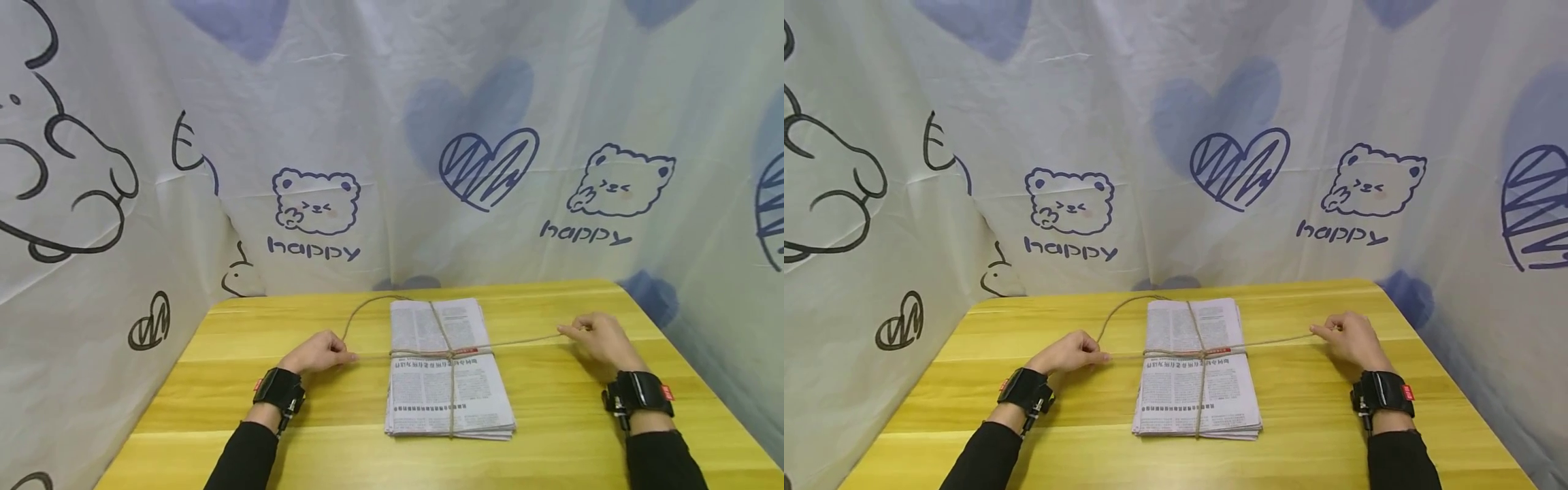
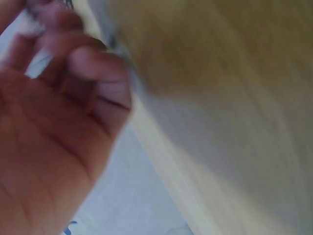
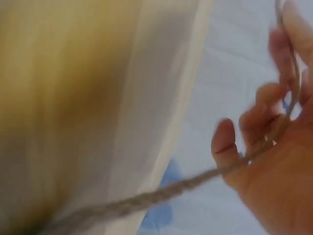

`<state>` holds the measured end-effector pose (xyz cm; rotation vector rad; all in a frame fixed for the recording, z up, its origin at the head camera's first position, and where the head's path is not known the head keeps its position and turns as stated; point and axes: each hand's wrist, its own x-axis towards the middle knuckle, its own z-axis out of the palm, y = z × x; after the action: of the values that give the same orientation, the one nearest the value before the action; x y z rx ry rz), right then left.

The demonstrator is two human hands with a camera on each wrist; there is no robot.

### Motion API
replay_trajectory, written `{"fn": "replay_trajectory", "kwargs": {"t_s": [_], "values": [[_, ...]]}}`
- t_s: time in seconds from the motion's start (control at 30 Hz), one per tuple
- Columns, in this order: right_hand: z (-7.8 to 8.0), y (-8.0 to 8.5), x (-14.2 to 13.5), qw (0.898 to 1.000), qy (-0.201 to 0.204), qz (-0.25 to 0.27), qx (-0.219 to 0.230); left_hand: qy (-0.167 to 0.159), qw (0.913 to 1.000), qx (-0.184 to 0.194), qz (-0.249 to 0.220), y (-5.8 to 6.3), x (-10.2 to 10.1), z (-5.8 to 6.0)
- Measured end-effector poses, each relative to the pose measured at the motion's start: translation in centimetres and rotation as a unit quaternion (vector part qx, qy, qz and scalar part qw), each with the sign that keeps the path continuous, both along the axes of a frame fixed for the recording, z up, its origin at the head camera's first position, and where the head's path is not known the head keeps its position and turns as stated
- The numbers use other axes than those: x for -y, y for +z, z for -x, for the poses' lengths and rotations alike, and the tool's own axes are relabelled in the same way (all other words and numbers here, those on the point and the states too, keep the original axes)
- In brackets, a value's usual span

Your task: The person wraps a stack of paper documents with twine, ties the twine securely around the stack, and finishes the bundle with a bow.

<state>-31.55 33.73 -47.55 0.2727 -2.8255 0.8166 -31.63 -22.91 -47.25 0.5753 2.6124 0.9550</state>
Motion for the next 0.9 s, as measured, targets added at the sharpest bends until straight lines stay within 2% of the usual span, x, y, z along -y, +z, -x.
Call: {"fn": "replay_trajectory", "kwargs": {"t_s": [0.17, 0.27, 0.37, 0.5, 0.67, 0.77, 0.9], "values": [[-0.2, 0.3, -0.2, 0.999, 0.026, -0.017, -0.009, 0.001, 1.0, 0.005, -0.005, 0.1, 0.4, -0.3], [-0.4, 0.9, 0.3, 0.999, 0.034, -0.028, 0.014, -0.001, 0.9998, -0.019, 0.009, 0.5, -0.2, -0.4], [-0.5, 1.6, 1.8, 0.997, 0.062, -0.033, 0.031, -0.001, 0.9976, -0.054, 0.042, 0.7, -1.3, -0.5], [-0.6, 2.0, 5.3, 0.991, 0.113, -0.018, 0.073, -0.024, 0.9913, -0.098, 0.084, 0.5, -3.4, -0.5], [-0.7, 1.5, 9.3, 0.979, 0.128, -0.012, 0.161, -0.068, 0.9827, -0.132, 0.111, 0.4, -5.8, -0.5], [-0.9, 1.0, 10.4, 0.973, 0.133, -0.03, 0.186, -0.066, 0.984, -0.122, 0.112, 1.3, -6.5, -0.6], [-0.9, 0.5, 10.4, 0.971, 0.147, -0.032, 0.187, -0.051, 0.9859, -0.121, 0.103, 3.8, -6.4, -0.6]]}}
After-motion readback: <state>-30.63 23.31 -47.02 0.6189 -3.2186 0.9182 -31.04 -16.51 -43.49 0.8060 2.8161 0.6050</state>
